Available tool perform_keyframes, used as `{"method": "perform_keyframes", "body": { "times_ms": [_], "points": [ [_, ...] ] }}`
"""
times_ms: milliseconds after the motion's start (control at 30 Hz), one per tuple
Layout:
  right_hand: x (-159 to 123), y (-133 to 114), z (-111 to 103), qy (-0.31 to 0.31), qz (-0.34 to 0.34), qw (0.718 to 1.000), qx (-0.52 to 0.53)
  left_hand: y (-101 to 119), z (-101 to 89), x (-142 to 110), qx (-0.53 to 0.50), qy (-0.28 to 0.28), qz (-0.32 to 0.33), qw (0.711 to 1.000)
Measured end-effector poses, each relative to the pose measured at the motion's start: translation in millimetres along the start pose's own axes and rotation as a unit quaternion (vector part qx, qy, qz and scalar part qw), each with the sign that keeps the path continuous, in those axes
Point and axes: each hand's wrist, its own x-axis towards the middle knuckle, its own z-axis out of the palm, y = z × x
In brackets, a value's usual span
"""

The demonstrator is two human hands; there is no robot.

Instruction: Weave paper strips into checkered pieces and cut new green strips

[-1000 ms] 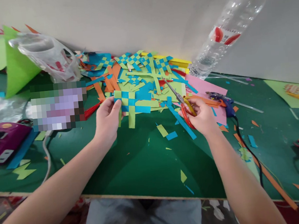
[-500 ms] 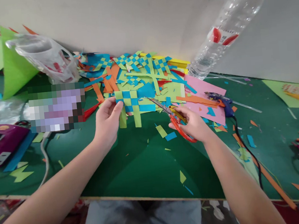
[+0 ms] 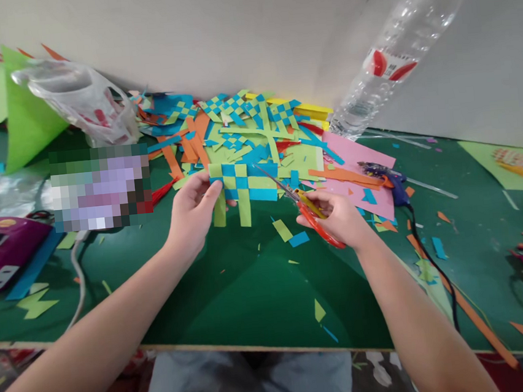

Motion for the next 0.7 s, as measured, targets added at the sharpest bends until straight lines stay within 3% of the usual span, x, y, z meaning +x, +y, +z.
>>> {"method": "perform_keyframes", "body": {
  "times_ms": [400,600,700],
  "points": [
    [2.1,0.9,0.7,0.005,0.010,1.000,0.012,2.6,0.5,-0.7,-0.003,0.013,-0.002,1.000],
    [1.9,1.9,-2.4,0.062,0.003,0.998,0.021,3.8,-0.7,2.6,-0.031,0.091,-0.003,0.995],
    [0.8,0.0,-5.9,0.042,-0.019,0.999,-0.022,1.8,-5.3,6.1,-0.034,0.135,-0.025,0.990]
  ]
}}
